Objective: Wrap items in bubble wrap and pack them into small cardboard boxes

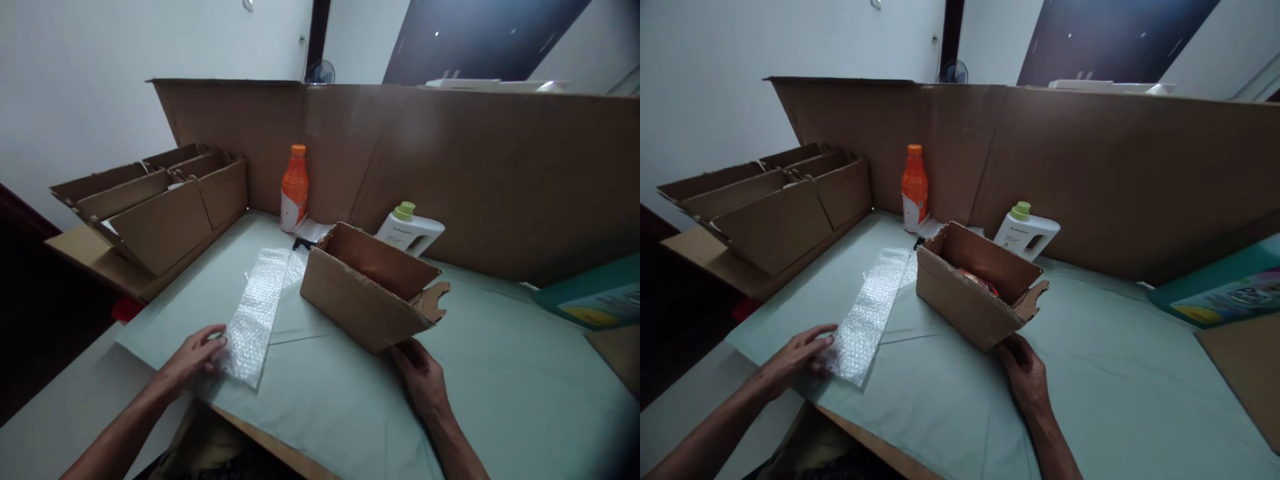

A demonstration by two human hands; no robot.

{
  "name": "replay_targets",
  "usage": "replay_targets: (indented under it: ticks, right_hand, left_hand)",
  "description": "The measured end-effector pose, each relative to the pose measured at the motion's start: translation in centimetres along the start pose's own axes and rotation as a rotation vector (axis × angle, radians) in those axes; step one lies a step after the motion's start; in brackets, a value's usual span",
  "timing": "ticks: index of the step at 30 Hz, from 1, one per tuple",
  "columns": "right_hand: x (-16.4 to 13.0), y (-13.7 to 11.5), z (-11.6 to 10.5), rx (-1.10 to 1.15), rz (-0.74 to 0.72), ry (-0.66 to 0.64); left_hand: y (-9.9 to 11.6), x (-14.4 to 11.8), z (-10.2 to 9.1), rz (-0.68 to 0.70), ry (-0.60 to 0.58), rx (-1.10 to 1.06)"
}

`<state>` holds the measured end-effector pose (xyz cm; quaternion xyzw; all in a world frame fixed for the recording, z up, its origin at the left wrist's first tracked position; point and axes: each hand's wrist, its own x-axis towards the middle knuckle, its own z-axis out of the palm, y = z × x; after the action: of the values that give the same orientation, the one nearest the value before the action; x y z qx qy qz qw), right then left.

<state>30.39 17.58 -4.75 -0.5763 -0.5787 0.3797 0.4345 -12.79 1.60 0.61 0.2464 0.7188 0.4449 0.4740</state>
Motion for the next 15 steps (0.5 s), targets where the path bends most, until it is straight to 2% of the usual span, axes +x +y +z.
replay_targets:
  ticks: [2,3,5,7,9,12,13,15]
  right_hand:
    - [-0.3,-0.6,-0.1,0.037,0.008,-0.046]
    - [-0.5,-1.0,-0.1,0.06,0.004,-0.076]
    - [-0.9,-1.8,0.1,0.093,-0.005,-0.133]
    - [-1.0,-2.7,0.6,0.091,-0.007,-0.17]
    - [-0.9,-3.5,1.1,0.056,-0.005,-0.173]
    - [-0.2,-4.0,1.6,0.002,0.007,-0.134]
    - [0.1,-4.0,1.6,-0.008,0.018,-0.121]
    - [0.7,-3.9,1.5,-0.021,0.035,-0.111]
  left_hand:
    - [1.1,-0.4,-1.5,0.188,0.11,0.28]
    - [1.9,-0.2,-1.7,0.286,0.139,0.377]
    - [3.5,0.7,-0.3,0.474,0.094,0.454]
    - [5.1,2.6,3.1,0.62,-0.027,0.424]
    - [6.5,5.0,7.7,0.708,-0.135,0.376]
    - [7.8,7.8,14.0,0.666,-0.25,0.29]
    - [7.8,8.2,15.4,0.662,-0.274,0.27]
    - [7.3,8.3,17.3,0.674,-0.297,0.245]
